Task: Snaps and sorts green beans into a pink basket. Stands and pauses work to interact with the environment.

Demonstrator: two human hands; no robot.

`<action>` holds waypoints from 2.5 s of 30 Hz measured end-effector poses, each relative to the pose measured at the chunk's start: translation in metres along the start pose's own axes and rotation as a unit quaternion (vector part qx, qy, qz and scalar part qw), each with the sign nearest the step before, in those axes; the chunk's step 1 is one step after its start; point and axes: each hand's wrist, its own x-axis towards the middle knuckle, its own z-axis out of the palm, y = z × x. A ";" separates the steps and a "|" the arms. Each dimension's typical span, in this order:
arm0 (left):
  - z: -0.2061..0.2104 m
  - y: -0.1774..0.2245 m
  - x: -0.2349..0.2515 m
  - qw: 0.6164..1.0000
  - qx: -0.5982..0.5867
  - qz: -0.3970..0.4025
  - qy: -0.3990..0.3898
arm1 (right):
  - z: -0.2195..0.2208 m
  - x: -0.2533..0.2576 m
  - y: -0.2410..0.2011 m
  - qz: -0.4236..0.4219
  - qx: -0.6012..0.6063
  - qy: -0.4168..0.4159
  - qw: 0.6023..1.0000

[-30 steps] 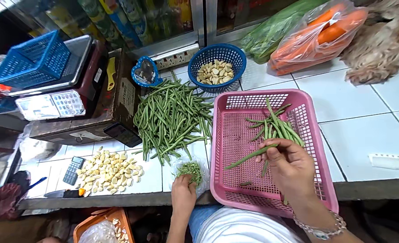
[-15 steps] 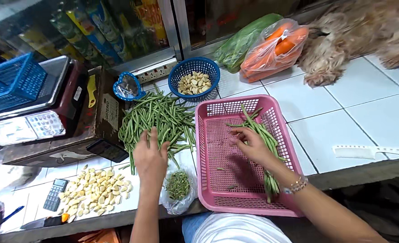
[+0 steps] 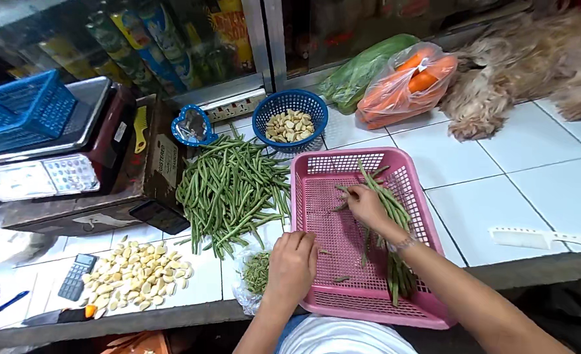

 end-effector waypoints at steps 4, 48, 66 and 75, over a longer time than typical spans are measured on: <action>-0.006 -0.002 0.005 0.999 -0.034 -0.016 0.023 | 0.005 -0.059 -0.044 -0.283 0.040 0.024 0.958; -0.011 0.004 -0.078 0.925 -0.347 -0.103 0.118 | -0.004 -0.125 -0.076 -0.026 0.650 0.032 0.759; 0.000 0.008 -0.065 0.983 0.026 0.050 0.175 | 0.027 -0.152 -0.084 -0.064 0.464 -0.134 0.873; -0.008 0.006 -0.067 0.982 -0.146 0.052 0.112 | 0.012 -0.141 -0.074 -0.152 0.383 -0.230 0.882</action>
